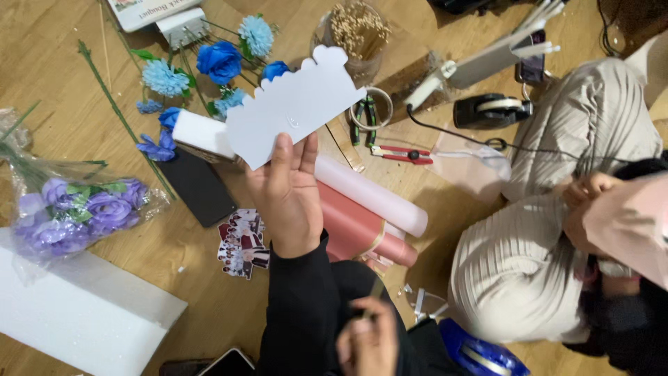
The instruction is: The person applies adhesive from a glue gun to a decorative white card and attaches it to a wooden stick while working on the floor surrounded by various artificial flowers and wrapping materials.
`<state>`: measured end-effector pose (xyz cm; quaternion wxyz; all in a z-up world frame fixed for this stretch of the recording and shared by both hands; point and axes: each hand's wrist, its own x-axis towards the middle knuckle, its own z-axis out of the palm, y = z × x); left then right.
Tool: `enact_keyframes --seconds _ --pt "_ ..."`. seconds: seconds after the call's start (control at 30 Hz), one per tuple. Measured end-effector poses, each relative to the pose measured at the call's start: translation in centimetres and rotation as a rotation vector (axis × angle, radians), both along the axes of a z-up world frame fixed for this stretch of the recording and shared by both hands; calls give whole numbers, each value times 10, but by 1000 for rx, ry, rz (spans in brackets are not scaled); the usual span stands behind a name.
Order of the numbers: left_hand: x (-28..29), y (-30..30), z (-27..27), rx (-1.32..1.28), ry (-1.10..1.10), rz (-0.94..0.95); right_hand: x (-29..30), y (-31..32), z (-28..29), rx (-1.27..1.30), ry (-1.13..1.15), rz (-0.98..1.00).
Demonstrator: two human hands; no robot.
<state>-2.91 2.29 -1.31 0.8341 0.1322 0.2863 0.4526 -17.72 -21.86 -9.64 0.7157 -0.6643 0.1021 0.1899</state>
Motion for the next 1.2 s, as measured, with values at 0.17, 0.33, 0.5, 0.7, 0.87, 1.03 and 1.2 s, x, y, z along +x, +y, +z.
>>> enact_keyframes --seconds 0.17,0.33,0.5,0.7,0.87,1.03,1.2 --pt "-2 -15 18 0 -44 -88 -28 -35 -3 -75 109 206" --pt "3 -53 24 55 -181 -107 67 0 88 -345 -357 293" --pt "2 -86 44 49 -232 -190 128 32 106 -547 -849 281" --pt "4 -93 38 80 -215 -274 138 36 109 -496 -891 236" --pt "3 -92 41 92 -166 -280 143 35 106 -433 -841 248" --pt "4 -94 40 115 -152 -286 147 35 110 -457 -827 253" --pt "3 -99 41 102 -165 -261 143 30 114 -624 -836 208"
